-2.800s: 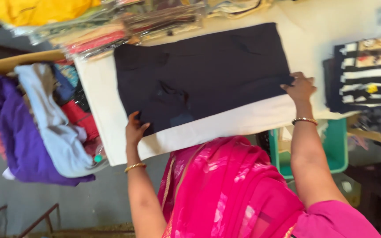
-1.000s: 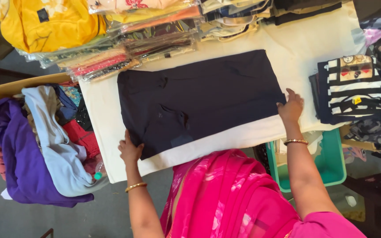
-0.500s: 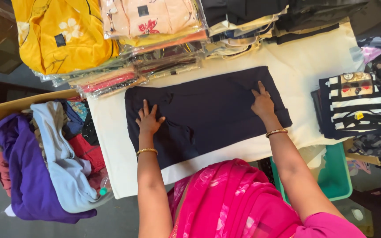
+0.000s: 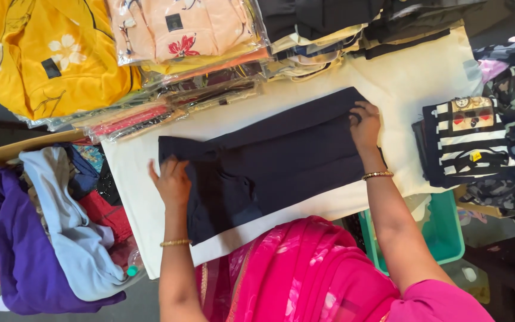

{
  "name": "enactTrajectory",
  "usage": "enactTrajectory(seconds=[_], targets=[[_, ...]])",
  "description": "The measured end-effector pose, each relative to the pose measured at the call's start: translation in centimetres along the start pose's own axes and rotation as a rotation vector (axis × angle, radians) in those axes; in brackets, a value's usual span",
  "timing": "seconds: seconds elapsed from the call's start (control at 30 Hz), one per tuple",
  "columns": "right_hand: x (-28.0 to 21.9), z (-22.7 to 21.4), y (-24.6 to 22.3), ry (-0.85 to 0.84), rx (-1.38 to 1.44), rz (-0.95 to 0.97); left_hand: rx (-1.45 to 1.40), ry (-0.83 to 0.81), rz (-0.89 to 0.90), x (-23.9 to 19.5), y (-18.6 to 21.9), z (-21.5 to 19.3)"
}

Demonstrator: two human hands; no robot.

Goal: The person folds a black t-shirt and a purple t-shirt on a white table. They smooth out the fabric, fold the sleeves and sides, and then fold the shirts in half before placing them on a stack of other folded clothes.

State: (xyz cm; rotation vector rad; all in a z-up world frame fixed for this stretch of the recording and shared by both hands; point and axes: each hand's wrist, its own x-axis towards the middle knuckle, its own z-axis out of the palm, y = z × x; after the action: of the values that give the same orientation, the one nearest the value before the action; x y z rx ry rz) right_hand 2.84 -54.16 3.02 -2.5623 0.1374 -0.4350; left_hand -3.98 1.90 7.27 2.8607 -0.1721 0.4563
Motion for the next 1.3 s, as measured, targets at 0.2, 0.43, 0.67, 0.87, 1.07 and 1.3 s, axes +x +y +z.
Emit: enactTrajectory(seconds=[0.2, 0.43, 0.67, 0.87, 1.07, 1.3], targets=[[-1.0, -0.5, 1.4, 0.039, 0.042, -0.008, -0.217, -0.179, 0.026, -4.9, 3.8, -2.4], [-3.1, -0.8, 2.6, 0.035, 0.012, -0.049, -0.257, -0.216, -0.067, -8.5, 7.4, -2.8], [-5.4, -1.0, 3.7, -0.077, -0.085, -0.054, -0.238, -0.414, -0.160, -11.2, 7.3, -0.1], [-5.7, -1.2, 0.0, -0.001, -0.210, -0.038, -0.323, -0.363, -0.311, -10.1, 6.7, -0.2], [-7.2, 1.9, -12.2, -0.184, 0.041, -0.344, -0.397, -0.129, -0.245, -6.0, 9.4, 3.9], [-12.8, 11.7, -16.2, -0.604, -0.075, -0.622, -0.297, -0.319, -0.044, -3.0, 13.3, 10.2]])
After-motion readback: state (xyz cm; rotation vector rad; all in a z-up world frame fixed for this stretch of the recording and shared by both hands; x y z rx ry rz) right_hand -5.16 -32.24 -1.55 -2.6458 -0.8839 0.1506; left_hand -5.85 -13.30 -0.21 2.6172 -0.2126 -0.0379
